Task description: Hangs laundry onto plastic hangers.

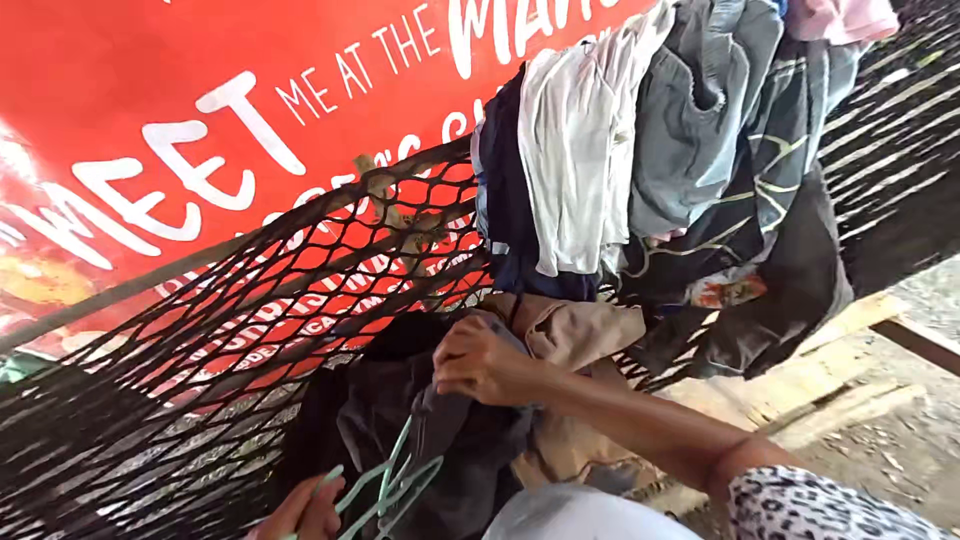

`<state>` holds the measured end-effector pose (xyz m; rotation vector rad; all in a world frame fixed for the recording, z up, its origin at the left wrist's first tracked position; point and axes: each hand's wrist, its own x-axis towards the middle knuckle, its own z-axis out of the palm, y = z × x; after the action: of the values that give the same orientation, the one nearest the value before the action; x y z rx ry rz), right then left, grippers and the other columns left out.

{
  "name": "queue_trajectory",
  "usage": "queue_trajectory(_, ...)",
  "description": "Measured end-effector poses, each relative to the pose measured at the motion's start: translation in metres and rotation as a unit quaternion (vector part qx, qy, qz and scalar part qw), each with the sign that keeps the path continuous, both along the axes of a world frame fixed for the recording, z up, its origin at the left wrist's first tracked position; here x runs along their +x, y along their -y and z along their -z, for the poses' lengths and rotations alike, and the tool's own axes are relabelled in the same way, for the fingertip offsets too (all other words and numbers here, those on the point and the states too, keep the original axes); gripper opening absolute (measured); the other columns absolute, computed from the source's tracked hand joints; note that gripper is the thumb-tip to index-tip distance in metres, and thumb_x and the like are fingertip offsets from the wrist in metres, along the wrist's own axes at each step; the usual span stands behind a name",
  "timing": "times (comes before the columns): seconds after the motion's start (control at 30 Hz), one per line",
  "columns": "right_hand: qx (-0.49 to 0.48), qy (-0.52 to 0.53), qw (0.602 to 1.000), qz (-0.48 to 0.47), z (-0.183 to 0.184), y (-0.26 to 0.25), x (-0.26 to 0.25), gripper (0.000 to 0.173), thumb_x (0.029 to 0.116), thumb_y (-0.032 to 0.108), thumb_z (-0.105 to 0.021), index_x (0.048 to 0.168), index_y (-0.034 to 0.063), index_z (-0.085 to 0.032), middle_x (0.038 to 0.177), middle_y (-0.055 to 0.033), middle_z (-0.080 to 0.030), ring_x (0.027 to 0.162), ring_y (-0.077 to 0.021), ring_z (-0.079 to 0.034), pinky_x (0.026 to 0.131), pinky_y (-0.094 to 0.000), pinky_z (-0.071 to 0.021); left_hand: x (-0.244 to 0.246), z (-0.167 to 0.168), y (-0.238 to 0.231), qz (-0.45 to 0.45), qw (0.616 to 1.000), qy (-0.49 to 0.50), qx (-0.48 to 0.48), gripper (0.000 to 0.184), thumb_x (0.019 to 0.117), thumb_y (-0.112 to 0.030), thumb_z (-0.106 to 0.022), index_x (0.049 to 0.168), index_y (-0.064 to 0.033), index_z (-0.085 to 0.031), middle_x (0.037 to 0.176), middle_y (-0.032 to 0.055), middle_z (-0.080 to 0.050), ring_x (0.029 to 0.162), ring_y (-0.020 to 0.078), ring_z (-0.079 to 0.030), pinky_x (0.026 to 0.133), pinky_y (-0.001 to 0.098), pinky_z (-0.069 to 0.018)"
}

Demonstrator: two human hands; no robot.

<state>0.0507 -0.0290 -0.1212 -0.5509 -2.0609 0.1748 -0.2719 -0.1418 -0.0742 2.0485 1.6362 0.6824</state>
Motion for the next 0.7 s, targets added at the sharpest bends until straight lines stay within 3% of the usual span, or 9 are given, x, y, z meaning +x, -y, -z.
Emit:
queue_trajectory(0.1, -0.007, -0.030, 0.998, 0.046, -0.002, -0.003, 0.003, 0.019, 0.0994, 0.016, -0.063, 0.098, 0.0057, -0.079, 0.104, -0.0093, -0.075, 0.106, -0.0263, -0.068, 0.102, -0.0527, -0.0464, -0.013, 0.012, -0.011, -0.029, 0.998, 0.049, -0.010, 0.032, 0.1053, -0.016, -0.046, 0.103, 0.0082, -0.066, 0.078, 0.0021, -0.070, 0.065, 0.0022, -0.064, 0.065, 0.0234, -0.0562)
queue_trajectory(0.17, -0.010, -0.038, 0.994, 0.104, 0.000, -0.023, 0.022, 0.018, 0.0985, 0.013, -0.062, 0.099, 0.0045, -0.079, 0.107, -0.0098, -0.075, 0.111, -0.0279, -0.068, 0.099, -0.0531, -0.0485, -0.025, 0.012, -0.011, 0.001, 0.996, 0.091, -0.021, 0.027, 0.1046, -0.014, -0.044, 0.096, 0.0016, -0.064, 0.082, -0.0060, -0.073, 0.063, -0.0059, -0.062, 0.061, 0.0150, -0.0531)
queue_trajectory(0.3, -0.009, -0.067, 0.986, 0.155, -0.001, -0.036, 0.037, 0.017, 0.0958, 0.008, -0.064, 0.100, 0.0019, -0.079, 0.107, -0.0144, -0.073, 0.107, -0.0313, -0.068, 0.096, -0.0499, -0.0527, -0.020, 0.004, -0.003, 0.003, 0.992, 0.130, 0.009, 0.025, 0.1027, -0.014, -0.047, 0.091, -0.0028, -0.067, 0.080, -0.0096, -0.072, 0.064, -0.0068, -0.062, 0.062, 0.0135, -0.0535)
queue_trajectory(0.4, 0.017, -0.067, 0.986, 0.151, -0.003, -0.033, 0.021, 0.018, 0.0967, 0.012, -0.063, 0.100, 0.0055, -0.078, 0.108, -0.0124, -0.072, 0.106, -0.0303, -0.065, 0.095, -0.0498, -0.0508, -0.007, 0.007, -0.004, -0.049, 0.992, 0.103, 0.055, 0.028, 0.1021, -0.020, -0.048, 0.092, -0.0018, -0.067, 0.075, -0.0086, -0.069, 0.061, -0.0075, -0.059, 0.059, 0.0120, -0.0502)
queue_trajectory(0.5, -0.005, -0.055, 0.983, 0.177, 0.011, -0.025, 0.001, 0.024, 0.0915, 0.018, -0.065, 0.111, 0.0081, -0.076, 0.124, -0.0184, -0.066, 0.118, -0.0399, -0.059, 0.097, -0.0606, -0.0456, 0.006, 0.005, 0.001, -0.047, 0.994, 0.056, 0.083, 0.031, 0.1028, -0.022, -0.050, 0.093, -0.0003, -0.070, 0.073, -0.0039, -0.069, 0.061, -0.0045, -0.059, 0.059, 0.0147, -0.0493)
queue_trajectory(0.57, -0.018, -0.052, 0.979, 0.196, 0.023, -0.018, -0.013, 0.035, 0.0912, 0.032, -0.070, 0.117, 0.0077, -0.073, 0.132, -0.0204, -0.062, 0.124, -0.0436, -0.055, 0.098, -0.0653, -0.0429, 0.014, 0.007, 0.006, -0.035, 0.993, 0.033, 0.104, 0.033, 0.1030, -0.026, -0.051, 0.092, -0.0023, -0.071, 0.069, -0.0038, -0.067, 0.058, -0.0034, -0.057, 0.058, 0.0159, -0.0480)
queue_trajectory(0.63, -0.021, -0.052, 0.975, 0.214, 0.032, -0.014, -0.027, 0.049, 0.0885, 0.045, -0.074, 0.119, 0.0069, -0.072, 0.132, -0.0215, -0.062, 0.120, -0.0443, -0.057, 0.094, -0.0649, -0.0448, 0.023, 0.007, 0.010, -0.025, 0.993, 0.020, 0.109, 0.033, 0.1026, -0.028, -0.052, 0.091, -0.0037, -0.071, 0.066, -0.0031, -0.065, 0.057, -0.0015, -0.057, 0.057, 0.0180, -0.0482)
queue_trajectory(0.7, -0.030, -0.052, 0.973, 0.221, 0.035, -0.015, -0.036, 0.045, 0.0863, 0.036, -0.078, 0.117, 0.0041, -0.071, 0.129, -0.0237, -0.062, 0.112, -0.0440, -0.061, 0.087, -0.0625, -0.0490, 0.028, 0.008, 0.013, -0.007, 0.995, 0.007, 0.101, 0.035, 0.1030, -0.031, -0.051, 0.092, -0.0048, -0.072, 0.065, -0.0026, -0.064, 0.057, 0.0005, -0.058, 0.057, 0.0194, -0.0497)
